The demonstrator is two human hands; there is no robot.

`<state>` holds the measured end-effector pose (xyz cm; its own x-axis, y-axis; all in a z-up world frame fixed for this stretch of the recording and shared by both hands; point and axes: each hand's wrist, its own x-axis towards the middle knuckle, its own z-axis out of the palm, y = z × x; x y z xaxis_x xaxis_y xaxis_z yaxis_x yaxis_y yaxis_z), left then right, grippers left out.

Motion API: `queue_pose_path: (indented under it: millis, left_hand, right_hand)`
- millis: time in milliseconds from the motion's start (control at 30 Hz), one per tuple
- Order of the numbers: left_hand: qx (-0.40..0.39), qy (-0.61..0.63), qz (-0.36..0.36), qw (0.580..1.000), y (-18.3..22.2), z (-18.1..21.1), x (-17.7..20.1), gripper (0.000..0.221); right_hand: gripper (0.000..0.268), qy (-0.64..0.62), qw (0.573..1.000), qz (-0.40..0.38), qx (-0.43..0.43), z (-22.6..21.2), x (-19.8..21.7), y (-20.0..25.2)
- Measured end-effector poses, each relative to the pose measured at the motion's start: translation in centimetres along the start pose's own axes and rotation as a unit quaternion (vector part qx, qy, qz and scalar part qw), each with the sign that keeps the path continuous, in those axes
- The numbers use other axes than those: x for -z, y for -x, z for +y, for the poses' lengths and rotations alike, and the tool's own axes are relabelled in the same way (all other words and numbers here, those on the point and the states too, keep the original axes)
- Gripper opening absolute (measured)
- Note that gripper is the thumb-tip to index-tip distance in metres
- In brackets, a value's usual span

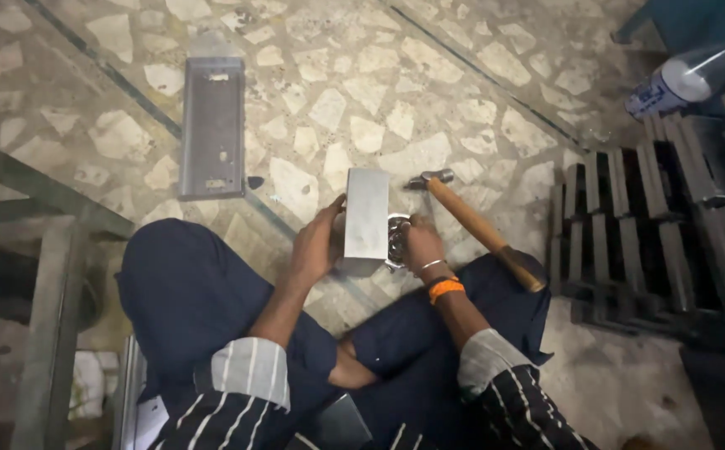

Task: The person uses a hammer to assemble and flatten metal panels and components on a floor-based workspace.

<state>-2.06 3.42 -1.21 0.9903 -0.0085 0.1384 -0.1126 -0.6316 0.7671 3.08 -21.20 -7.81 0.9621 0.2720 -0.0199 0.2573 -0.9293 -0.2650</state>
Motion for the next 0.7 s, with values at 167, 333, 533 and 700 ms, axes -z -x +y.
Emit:
queue_pose_path:
  millis: [167,333,533,700]
  left_hand:
    - [-0.008,0.042,-0.093,0.995,0.5,-0.7,0.2,0.106]
    - [-0.017,0.05,-0.161,0.986,0.4,-1.3,0.2,0.125]
    - [-0.067,0.076,-0.206,0.973,0.4,-1.8,-1.7,0.151]
    - [-0.001,0.19,-0.189,0.963,1.4,-1.4,-2.2,0.155]
  right_hand:
    - [0.027,-0.059,0.989,0.05,0.125,0.6,0.1,0.9]
    - [0.026,-0.013,0.997,0.033,0.064,1.0,-1.0,0.7]
    - [0.046,-0.039,0.986,0.097,0.133,0.5,-0.5,0.4]
    - [0.014,-0.072,0.99,0.06,0.109,1.5,-2.0,-0.3]
